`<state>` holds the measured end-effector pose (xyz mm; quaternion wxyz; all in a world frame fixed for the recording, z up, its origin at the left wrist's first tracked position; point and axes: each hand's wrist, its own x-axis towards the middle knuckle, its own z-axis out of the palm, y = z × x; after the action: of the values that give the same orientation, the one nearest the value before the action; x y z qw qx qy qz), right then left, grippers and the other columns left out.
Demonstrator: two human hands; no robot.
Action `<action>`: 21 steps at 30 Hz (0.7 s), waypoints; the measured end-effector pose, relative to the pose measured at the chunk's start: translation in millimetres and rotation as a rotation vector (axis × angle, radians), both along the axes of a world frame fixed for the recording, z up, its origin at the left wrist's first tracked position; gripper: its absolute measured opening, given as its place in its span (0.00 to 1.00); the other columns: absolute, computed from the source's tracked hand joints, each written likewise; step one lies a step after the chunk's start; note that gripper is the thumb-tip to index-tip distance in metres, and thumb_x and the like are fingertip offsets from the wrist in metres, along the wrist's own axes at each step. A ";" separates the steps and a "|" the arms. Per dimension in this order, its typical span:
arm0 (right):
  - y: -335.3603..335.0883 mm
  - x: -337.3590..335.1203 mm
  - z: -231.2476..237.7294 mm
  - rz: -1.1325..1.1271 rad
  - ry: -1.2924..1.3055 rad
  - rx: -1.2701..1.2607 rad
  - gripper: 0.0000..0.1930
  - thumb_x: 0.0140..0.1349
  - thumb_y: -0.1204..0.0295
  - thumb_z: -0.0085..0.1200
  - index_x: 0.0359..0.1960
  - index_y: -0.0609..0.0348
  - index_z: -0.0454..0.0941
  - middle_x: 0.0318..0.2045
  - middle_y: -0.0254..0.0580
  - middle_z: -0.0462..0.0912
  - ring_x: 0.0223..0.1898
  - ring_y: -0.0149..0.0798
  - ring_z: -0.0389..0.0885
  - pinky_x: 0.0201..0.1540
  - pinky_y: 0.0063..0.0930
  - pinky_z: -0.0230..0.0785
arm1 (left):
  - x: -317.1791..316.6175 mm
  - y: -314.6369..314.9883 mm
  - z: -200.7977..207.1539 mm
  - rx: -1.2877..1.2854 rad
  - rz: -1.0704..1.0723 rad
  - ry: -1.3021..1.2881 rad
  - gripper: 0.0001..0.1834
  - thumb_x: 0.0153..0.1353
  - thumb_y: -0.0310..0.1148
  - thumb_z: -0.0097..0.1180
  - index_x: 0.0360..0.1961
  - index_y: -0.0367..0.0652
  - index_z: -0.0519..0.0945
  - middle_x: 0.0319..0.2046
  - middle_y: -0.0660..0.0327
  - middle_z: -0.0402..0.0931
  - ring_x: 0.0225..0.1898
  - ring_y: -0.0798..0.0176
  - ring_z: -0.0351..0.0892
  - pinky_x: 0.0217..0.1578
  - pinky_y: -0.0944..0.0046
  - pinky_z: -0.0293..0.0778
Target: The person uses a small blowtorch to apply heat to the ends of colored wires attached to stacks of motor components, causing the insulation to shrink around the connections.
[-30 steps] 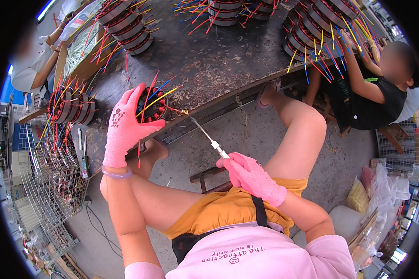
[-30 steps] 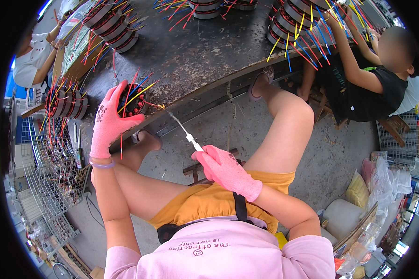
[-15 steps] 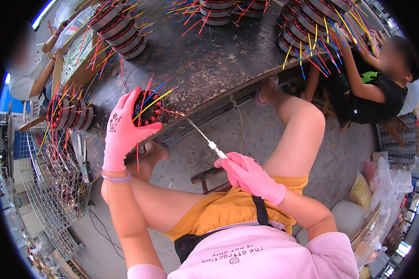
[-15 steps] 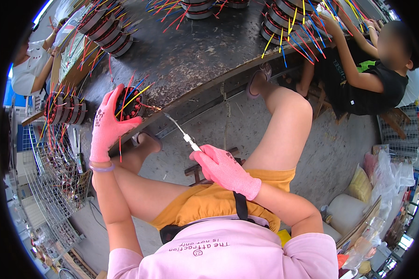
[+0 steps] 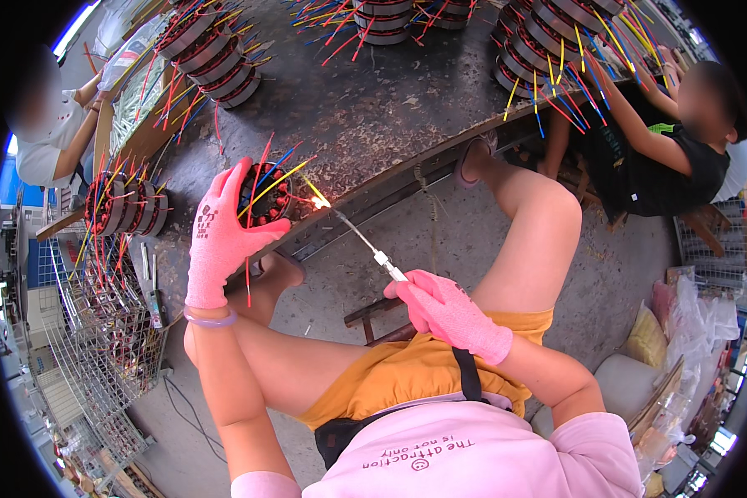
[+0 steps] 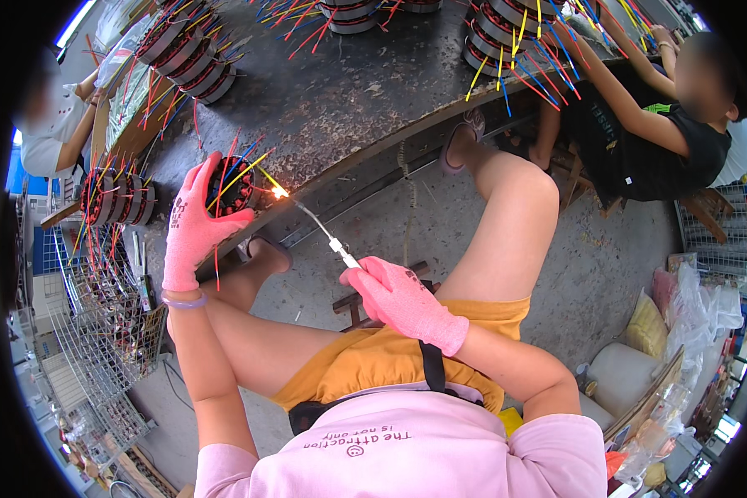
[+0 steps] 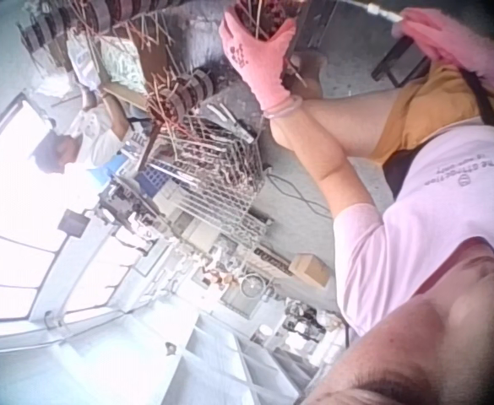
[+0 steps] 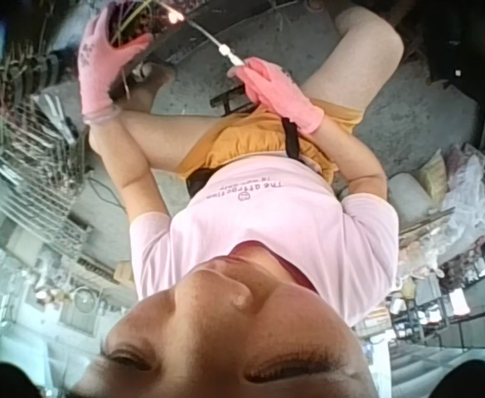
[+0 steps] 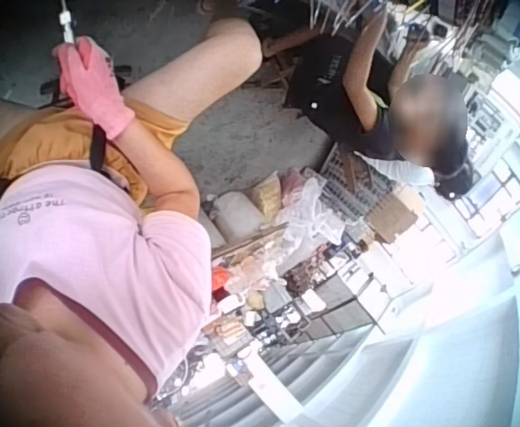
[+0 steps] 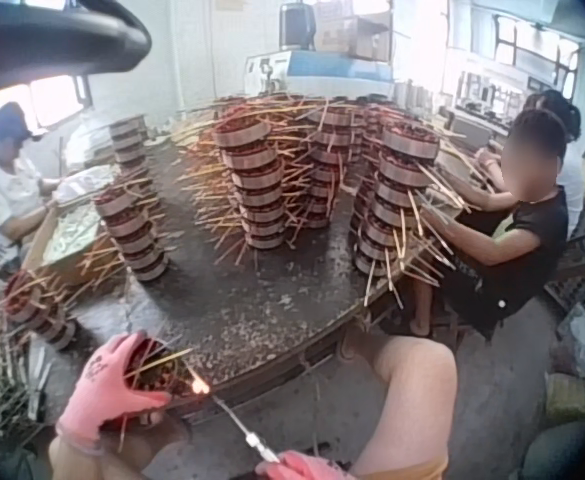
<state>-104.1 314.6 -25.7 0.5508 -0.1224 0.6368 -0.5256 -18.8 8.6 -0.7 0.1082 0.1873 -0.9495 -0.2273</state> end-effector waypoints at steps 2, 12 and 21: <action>0.4 -0.3 0.9 0.005 0.002 0.010 0.17 0.72 0.58 0.45 0.47 0.59 0.78 0.16 0.30 0.70 0.13 0.21 0.58 0.17 0.20 0.50 | -0.9 1.2 2.1 -0.006 0.001 -0.014 0.50 0.38 0.39 0.77 0.65 0.38 0.68 0.57 0.47 0.72 0.56 0.44 0.75 0.57 0.54 0.72; -0.4 -0.9 3.8 0.015 0.007 0.036 0.18 0.72 0.57 0.46 0.47 0.59 0.78 0.16 0.30 0.70 0.13 0.22 0.58 0.18 0.20 0.50 | -0.4 0.4 1.0 -0.002 -0.005 -0.012 0.51 0.38 0.39 0.78 0.65 0.38 0.68 0.58 0.47 0.72 0.56 0.43 0.75 0.57 0.53 0.71; 0.1 0.5 -1.4 -0.015 -0.015 0.014 0.18 0.71 0.56 0.46 0.46 0.59 0.78 0.16 0.31 0.70 0.14 0.22 0.59 0.18 0.20 0.51 | -0.5 1.5 2.1 0.000 0.000 -0.019 0.51 0.38 0.39 0.78 0.66 0.39 0.67 0.58 0.47 0.72 0.56 0.44 0.75 0.57 0.53 0.72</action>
<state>-103.7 314.7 -27.1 0.5523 -0.1100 0.6372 -0.5261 -19.3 10.1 1.5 0.0993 0.1892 -0.9505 -0.2255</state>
